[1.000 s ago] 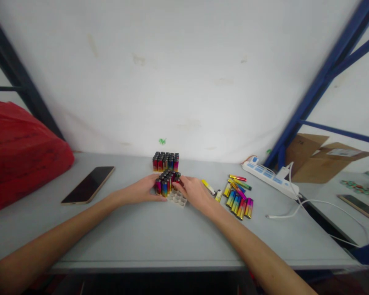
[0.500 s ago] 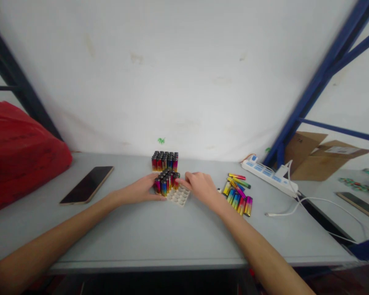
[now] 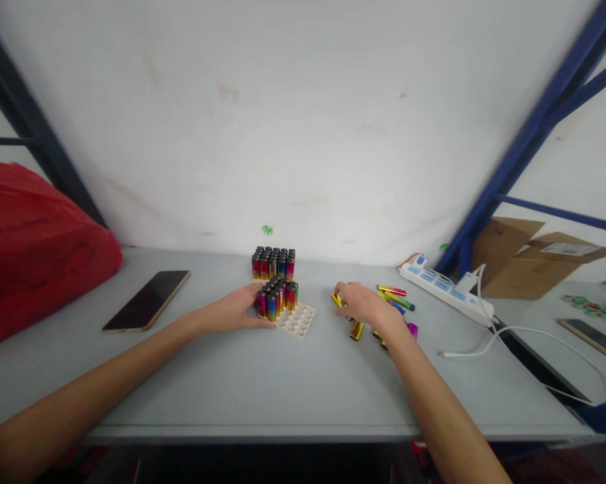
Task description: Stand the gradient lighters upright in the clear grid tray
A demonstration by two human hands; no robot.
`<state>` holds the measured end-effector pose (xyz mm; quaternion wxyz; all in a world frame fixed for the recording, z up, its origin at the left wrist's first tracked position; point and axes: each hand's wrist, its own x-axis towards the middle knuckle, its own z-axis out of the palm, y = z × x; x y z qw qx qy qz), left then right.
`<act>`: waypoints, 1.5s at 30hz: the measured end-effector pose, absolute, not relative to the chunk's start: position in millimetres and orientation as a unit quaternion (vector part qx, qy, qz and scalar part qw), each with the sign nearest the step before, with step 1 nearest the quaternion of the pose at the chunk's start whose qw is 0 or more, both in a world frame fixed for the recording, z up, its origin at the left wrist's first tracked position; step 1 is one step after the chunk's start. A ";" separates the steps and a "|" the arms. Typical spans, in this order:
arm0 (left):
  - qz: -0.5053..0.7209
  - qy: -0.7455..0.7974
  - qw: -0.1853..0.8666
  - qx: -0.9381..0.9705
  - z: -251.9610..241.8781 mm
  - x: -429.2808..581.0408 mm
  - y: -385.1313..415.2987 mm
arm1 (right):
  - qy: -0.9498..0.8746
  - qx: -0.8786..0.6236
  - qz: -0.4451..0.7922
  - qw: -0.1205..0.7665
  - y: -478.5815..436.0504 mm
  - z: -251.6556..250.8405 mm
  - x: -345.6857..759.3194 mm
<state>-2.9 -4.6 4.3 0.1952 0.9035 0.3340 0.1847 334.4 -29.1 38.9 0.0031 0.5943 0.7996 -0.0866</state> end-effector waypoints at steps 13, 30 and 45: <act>0.199 0.325 0.191 0.905 3.5 -3.1 -4.2 | 0.831 0.489 -0.113 -0.238 -20.6 35.2 319.9; 0.202 0.325 0.203 0.901 6.1 -2.2 -5.5 | 0.605 0.386 -0.526 -0.456 -27.7 28.8 287.2; 0.218 0.313 0.197 0.903 5.6 -2.0 -6.3 | 0.768 0.475 -0.190 -0.385 -40.4 20.8 264.8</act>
